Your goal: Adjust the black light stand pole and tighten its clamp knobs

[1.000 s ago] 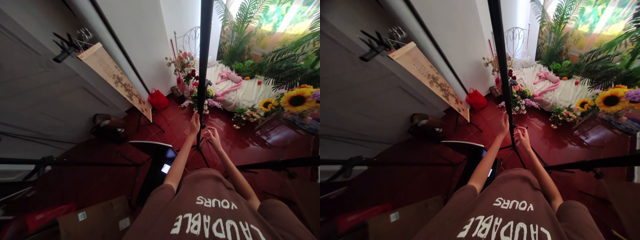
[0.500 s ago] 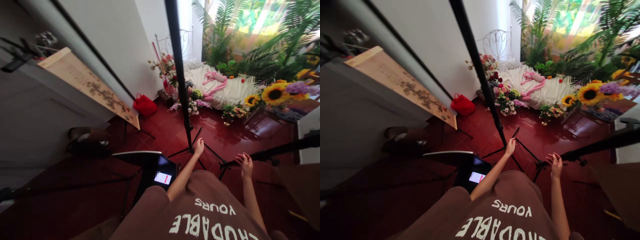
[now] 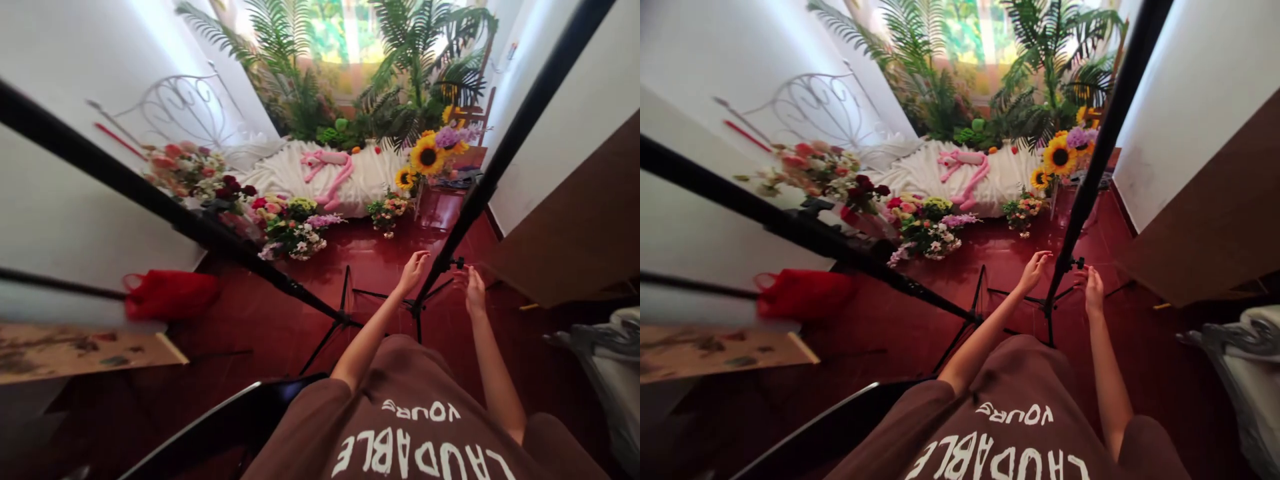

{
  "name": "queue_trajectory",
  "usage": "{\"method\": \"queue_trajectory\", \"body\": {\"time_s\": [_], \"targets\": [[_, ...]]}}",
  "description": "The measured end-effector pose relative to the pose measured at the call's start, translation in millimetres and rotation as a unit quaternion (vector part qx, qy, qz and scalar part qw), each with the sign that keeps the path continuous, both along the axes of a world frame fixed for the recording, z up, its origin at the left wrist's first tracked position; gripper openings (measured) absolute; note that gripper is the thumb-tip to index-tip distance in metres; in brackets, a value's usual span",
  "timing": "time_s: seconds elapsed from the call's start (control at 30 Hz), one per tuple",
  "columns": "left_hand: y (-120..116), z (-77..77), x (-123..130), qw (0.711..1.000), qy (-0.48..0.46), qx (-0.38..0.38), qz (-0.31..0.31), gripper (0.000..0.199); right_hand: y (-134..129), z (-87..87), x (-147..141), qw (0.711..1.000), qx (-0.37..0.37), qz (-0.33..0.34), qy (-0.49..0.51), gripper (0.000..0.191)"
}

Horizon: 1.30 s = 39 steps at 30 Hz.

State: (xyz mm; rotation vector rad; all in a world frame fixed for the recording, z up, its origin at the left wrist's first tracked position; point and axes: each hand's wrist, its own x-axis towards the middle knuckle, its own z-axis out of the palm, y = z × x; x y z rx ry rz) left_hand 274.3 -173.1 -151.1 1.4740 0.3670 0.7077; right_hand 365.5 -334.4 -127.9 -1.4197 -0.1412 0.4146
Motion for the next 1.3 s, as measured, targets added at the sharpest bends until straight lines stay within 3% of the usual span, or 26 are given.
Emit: {"method": "queue_trajectory", "body": {"time_s": [0.13, 0.4, 0.57, 0.77, 0.87, 1.0, 1.1, 1.2, 1.3], "targets": [[-26.4, 17.5, 34.5, 0.995, -0.033, -0.017, -0.091, 0.052, -7.8, 13.6, 24.4, 0.991, -0.061, 0.09, -0.084, 0.058], [-32.1, 18.6, 47.8, 0.997, -0.021, 0.018, -0.074, 0.05, -8.6, 21.9, 48.6, 0.958, -0.083, 0.226, -0.153, 0.049], [-35.6, 18.6, 49.1, 0.998, -0.016, 0.037, -0.041, 0.047, -7.9, 22.3, 44.1, 0.954, -0.079, 0.207, -0.203, 0.043], [-38.5, 20.8, 49.5, 0.999, -0.012, 0.042, -0.023, 0.043, -11.2, 19.6, 32.9, 0.928, -0.145, 0.152, -0.309, 0.034], [-38.7, 20.8, 49.4, 0.999, -0.015, 0.048, -0.016, 0.041, -7.9, 49.6, 35.2, 0.902, -0.136, 0.145, -0.383, 0.041], [-40.1, 19.9, 50.6, 0.999, -0.019, 0.048, -0.014, 0.041, 20.1, 132.6, 39.6, 0.877, -0.057, 0.107, -0.465, 0.071], [-40.7, 19.4, 50.6, 0.999, -0.018, 0.043, -0.016, 0.041, 52.2, 185.7, 37.2, 0.858, -0.042, 0.108, -0.5, 0.073], [-39.6, 19.4, 47.6, 0.999, -0.007, 0.031, -0.029, 0.04, 74.9, 204.9, 31.4, 0.846, -0.058, 0.087, -0.523, 0.066], [-37.6, 19.0, 42.3, 0.998, 0.006, 0.037, -0.049, 0.043, 81.8, 201.3, 27.0, 0.846, -0.068, 0.061, -0.526, 0.062]]}}
